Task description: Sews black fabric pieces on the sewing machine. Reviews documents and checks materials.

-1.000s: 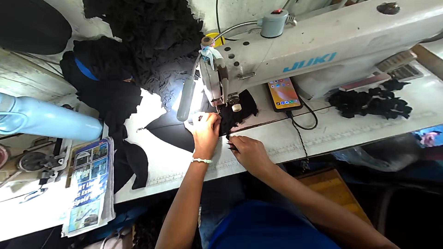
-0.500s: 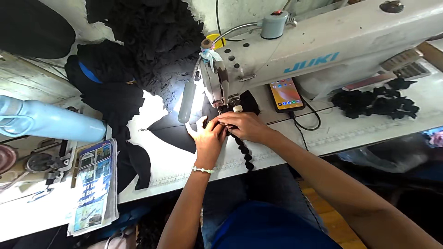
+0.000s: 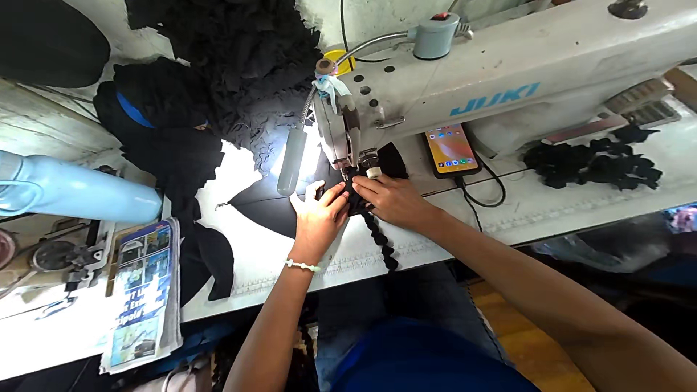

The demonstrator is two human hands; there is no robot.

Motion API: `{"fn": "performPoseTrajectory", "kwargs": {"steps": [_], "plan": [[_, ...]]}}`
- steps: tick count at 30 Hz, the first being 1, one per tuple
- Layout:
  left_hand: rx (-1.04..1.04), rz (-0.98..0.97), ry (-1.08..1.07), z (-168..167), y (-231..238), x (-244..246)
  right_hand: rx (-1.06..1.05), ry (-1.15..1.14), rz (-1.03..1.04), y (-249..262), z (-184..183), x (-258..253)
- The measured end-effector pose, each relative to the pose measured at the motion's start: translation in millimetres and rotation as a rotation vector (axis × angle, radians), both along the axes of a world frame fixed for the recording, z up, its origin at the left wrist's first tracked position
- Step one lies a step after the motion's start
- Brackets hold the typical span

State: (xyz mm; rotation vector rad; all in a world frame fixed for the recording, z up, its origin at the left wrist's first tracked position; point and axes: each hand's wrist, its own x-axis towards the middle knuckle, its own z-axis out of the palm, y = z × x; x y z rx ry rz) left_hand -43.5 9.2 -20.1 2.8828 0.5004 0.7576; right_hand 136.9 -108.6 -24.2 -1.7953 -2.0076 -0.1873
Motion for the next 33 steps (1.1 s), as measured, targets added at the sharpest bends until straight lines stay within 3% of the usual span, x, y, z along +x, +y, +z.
{"fn": "performPoseTrajectory", "kwargs": {"steps": [11, 16, 20, 25, 30, 33], "plan": [[0.005, -0.027, 0.027, 0, 8, -1, 0.077, -0.088, 0.072, 6, -2, 1], [-0.022, -0.126, 0.065, 7, 27, 7, -0.045, -0.027, 0.034, 15, -2, 10], [-0.044, -0.161, 0.077, 11, 31, 10, -0.106, 0.073, -0.023, 16, 9, 9], [-0.029, -0.151, -0.057, 5, 25, 17, 0.104, 0.235, -0.240, -20, 15, -44], [-0.025, -0.119, -0.085, 0, 18, 19, 0.008, 0.291, -0.369, -35, 11, -70], [-0.010, -0.119, -0.074, 1, 15, 17, -0.034, 0.485, -0.355, -32, 21, -69]]}}
